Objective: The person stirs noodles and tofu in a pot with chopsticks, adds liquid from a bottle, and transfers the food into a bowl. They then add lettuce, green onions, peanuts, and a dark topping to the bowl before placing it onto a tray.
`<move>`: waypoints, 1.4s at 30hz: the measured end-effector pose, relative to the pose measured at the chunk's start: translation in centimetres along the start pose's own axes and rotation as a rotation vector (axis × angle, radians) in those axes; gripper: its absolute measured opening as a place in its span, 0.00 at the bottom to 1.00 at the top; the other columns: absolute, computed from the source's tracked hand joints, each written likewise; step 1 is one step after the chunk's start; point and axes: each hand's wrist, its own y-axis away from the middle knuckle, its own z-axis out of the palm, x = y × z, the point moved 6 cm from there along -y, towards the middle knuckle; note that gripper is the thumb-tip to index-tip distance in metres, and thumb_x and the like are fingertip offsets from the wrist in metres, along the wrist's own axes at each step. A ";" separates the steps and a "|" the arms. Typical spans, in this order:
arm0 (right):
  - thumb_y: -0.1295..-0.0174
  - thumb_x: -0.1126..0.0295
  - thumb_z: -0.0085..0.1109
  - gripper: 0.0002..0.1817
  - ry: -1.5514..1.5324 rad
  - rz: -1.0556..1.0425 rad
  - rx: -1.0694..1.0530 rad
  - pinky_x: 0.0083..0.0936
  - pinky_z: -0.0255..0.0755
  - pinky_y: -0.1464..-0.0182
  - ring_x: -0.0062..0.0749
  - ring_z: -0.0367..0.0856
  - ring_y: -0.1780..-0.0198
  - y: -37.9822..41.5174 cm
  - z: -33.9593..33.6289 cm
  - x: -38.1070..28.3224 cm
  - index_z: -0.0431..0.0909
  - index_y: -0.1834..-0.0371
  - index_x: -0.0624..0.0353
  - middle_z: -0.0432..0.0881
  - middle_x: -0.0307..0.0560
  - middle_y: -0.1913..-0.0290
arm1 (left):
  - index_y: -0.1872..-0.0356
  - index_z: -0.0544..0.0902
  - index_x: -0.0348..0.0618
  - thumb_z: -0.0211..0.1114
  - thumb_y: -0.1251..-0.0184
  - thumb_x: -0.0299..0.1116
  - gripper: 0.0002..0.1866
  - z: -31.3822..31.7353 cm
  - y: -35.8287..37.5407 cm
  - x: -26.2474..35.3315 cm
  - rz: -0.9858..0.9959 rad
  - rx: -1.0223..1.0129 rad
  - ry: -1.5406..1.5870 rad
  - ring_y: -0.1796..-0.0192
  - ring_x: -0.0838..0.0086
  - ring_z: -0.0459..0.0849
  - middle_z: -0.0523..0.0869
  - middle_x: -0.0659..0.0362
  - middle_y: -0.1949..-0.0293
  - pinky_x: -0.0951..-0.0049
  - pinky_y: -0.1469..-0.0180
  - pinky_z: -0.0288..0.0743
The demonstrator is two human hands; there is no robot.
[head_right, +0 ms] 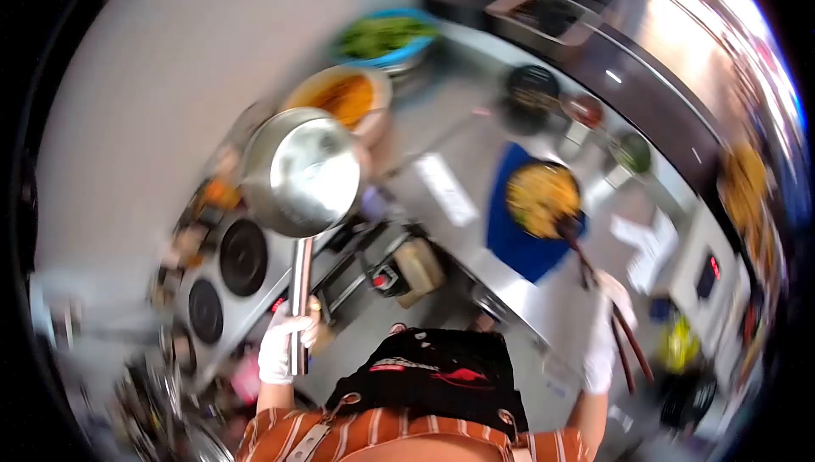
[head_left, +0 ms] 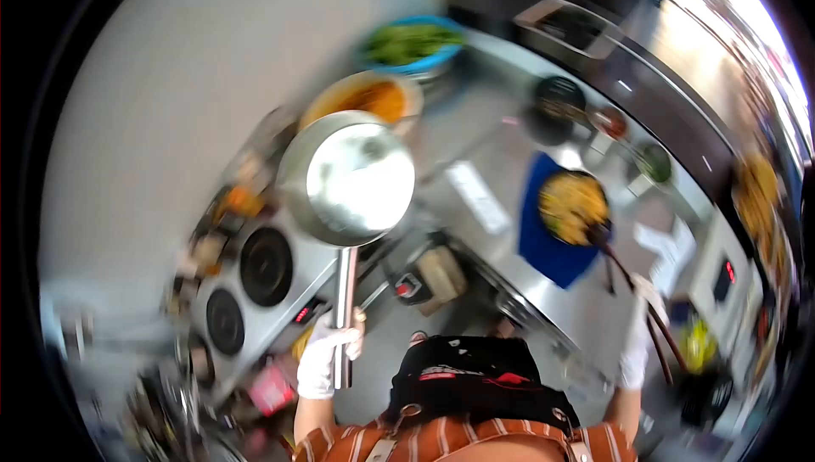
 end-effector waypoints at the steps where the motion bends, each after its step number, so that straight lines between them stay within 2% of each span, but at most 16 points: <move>1: 0.30 0.71 0.53 0.12 0.133 0.093 -0.056 0.30 0.73 0.46 0.33 0.82 0.54 0.2 1.1 -0.1 0.83 0.57 0.69 0.86 0.51 0.57 | 0.53 0.75 0.34 0.70 0.45 0.26 0.19 -1.7 2.1 0.8 0.034 0.044 0.044 0.81 0.77 0.73 0.76 0.60 0.76 0.78 0.78 0.67; 4: 0.26 0.63 0.47 0.19 -0.286 0.024 0.011 0.29 0.73 0.45 0.33 0.82 0.51 1.2 2.3 0.1 0.82 0.52 0.69 0.85 0.50 0.53 | 0.53 0.76 0.35 0.69 0.44 0.26 0.17 -9.9 8.0 2.2 0.134 0.158 0.130 0.80 0.78 0.73 0.76 0.61 0.75 0.79 0.76 0.68; 5: 0.25 0.61 0.44 0.21 0.084 0.049 0.071 0.29 0.72 0.43 0.34 0.81 0.49 2.5 4.8 -5.4 0.81 0.51 0.70 0.85 0.50 0.51 | 0.54 0.77 0.35 0.69 0.43 0.26 0.17 -12.1 10.0 2.5 0.152 0.186 0.174 0.79 0.79 0.74 0.76 0.61 0.75 0.79 0.75 0.68; 7: 0.25 0.60 0.45 0.21 -0.197 0.117 0.271 0.29 0.69 0.40 0.35 0.79 0.47 3.2 7.7 -5.7 0.76 0.45 0.69 0.81 0.51 0.47 | 0.53 0.77 0.34 0.68 0.43 0.26 0.16 -16.5 10.5 2.4 0.191 0.207 0.208 0.78 0.79 0.73 0.76 0.61 0.75 0.79 0.75 0.68; 10: 0.26 0.61 0.47 0.21 -0.545 0.374 0.052 0.31 0.69 0.37 0.36 0.77 0.46 6.9 17.0 -9.5 0.75 0.49 0.73 0.78 0.52 0.49 | 0.54 0.78 0.33 0.68 0.44 0.27 0.17 -23.8 15.2 1.5 0.242 0.354 0.277 0.78 0.79 0.73 0.76 0.61 0.76 0.79 0.75 0.68; 11: 0.25 0.61 0.44 0.20 -0.409 0.127 -0.131 0.31 0.67 0.35 0.35 0.76 0.46 7.3 19.5 -8.3 0.76 0.52 0.71 0.78 0.51 0.51 | 0.55 0.78 0.33 0.68 0.44 0.27 0.16 -25.7 16.4 1.2 0.243 0.413 0.312 0.79 0.78 0.73 0.76 0.61 0.77 0.79 0.75 0.68; 15: 0.28 0.69 0.48 0.13 -0.222 -0.004 -0.528 0.25 0.74 0.49 0.29 0.79 0.55 14.5 32.5 -16.6 0.79 0.58 0.68 0.80 0.46 0.59 | 0.64 0.76 0.40 0.63 0.39 0.29 0.07 -36.2 18.4 -1.0 0.201 0.588 0.385 0.79 0.81 0.69 0.73 0.65 0.78 0.79 0.76 0.64; 16: 0.29 0.70 0.49 0.12 -0.405 0.280 -0.538 0.25 0.77 0.52 0.30 0.81 0.54 16.4 34.7 -17.7 0.79 0.58 0.69 0.81 0.48 0.59 | 0.67 0.74 0.43 0.61 0.37 0.30 0.05 -38.8 19.0 -1.6 0.230 0.603 0.407 0.80 0.82 0.67 0.70 0.68 0.79 0.80 0.76 0.63; 17: 0.29 0.70 0.50 0.12 -0.129 -0.171 -0.573 0.25 0.79 0.54 0.32 0.83 0.55 18.1 36.0 -21.7 0.79 0.58 0.70 0.83 0.50 0.60 | 0.70 0.73 0.46 0.60 0.35 0.31 0.05 -41.0 19.0 -2.2 0.243 0.587 0.417 0.80 0.84 0.65 0.68 0.70 0.80 0.81 0.77 0.61; 18: 0.30 0.69 0.51 0.13 -0.671 0.447 -0.546 0.27 0.79 0.54 0.34 0.84 0.58 19.1 37.5 -18.3 0.78 0.57 0.71 0.84 0.50 0.61 | 0.70 0.72 0.47 0.58 0.34 0.32 0.06 -42.7 19.2 -2.2 0.246 0.646 0.367 0.80 0.85 0.64 0.67 0.72 0.80 0.82 0.77 0.58; 21: 0.29 0.65 0.52 0.14 -0.643 0.398 -0.619 0.32 0.80 0.49 0.36 0.84 0.55 20.2 37.9 -16.1 0.79 0.56 0.68 0.84 0.53 0.57 | 0.82 0.62 0.57 0.52 0.29 0.36 0.18 -45.2 19.4 -2.0 0.243 0.836 0.145 0.83 0.88 0.57 0.60 0.75 0.83 0.80 0.81 0.48; 22: 0.30 0.66 0.54 0.13 -0.706 0.457 -0.536 0.28 0.79 0.51 0.33 0.84 0.57 20.1 37.5 -15.9 0.80 0.57 0.67 0.84 0.50 0.59 | 0.70 0.73 0.51 0.50 0.26 0.39 0.11 -48.3 19.1 -3.6 0.275 0.737 0.232 0.83 0.89 0.61 0.62 0.76 0.83 0.86 0.80 0.58; 23: 0.31 0.66 0.56 0.13 -0.783 0.505 -0.473 0.25 0.77 0.54 0.29 0.84 0.59 19.7 37.0 -15.5 0.81 0.58 0.66 0.85 0.47 0.60 | 0.72 0.75 0.51 0.49 0.25 0.42 0.15 -59.9 17.9 -10.1 0.183 0.258 0.648 0.84 0.84 0.61 0.63 0.74 0.84 0.82 0.81 0.59; 26: 0.32 0.64 0.58 0.13 -0.795 0.514 -0.333 0.28 0.79 0.50 0.30 0.84 0.56 18.0 33.2 -13.4 0.81 0.58 0.66 0.85 0.47 0.59 | 0.72 0.76 0.51 0.50 0.27 0.43 0.14 -53.4 13.5 -7.1 0.127 0.714 0.121 0.83 0.83 0.62 0.64 0.73 0.82 0.81 0.79 0.60; 37: 0.33 0.72 0.57 0.08 0.006 -0.015 0.437 0.22 0.72 0.48 0.23 0.80 0.55 8.0 8.2 -6.0 0.83 0.58 0.64 0.84 0.40 0.58 | 0.69 0.78 0.51 0.54 0.31 0.47 0.13 -43.2 -0.8 -13.5 -0.178 0.635 -0.231 0.77 0.81 0.67 0.69 0.71 0.77 0.79 0.75 0.64; 42: 0.32 0.71 0.57 0.09 -0.006 0.016 0.419 0.23 0.71 0.45 0.23 0.79 0.53 4.7 3.1 -1.3 0.83 0.55 0.63 0.84 0.41 0.57 | 0.68 0.79 0.52 0.56 0.34 0.49 0.14 -39.1 -3.0 -16.4 -0.236 0.660 -0.349 0.74 0.80 0.70 0.71 0.70 0.75 0.78 0.73 0.66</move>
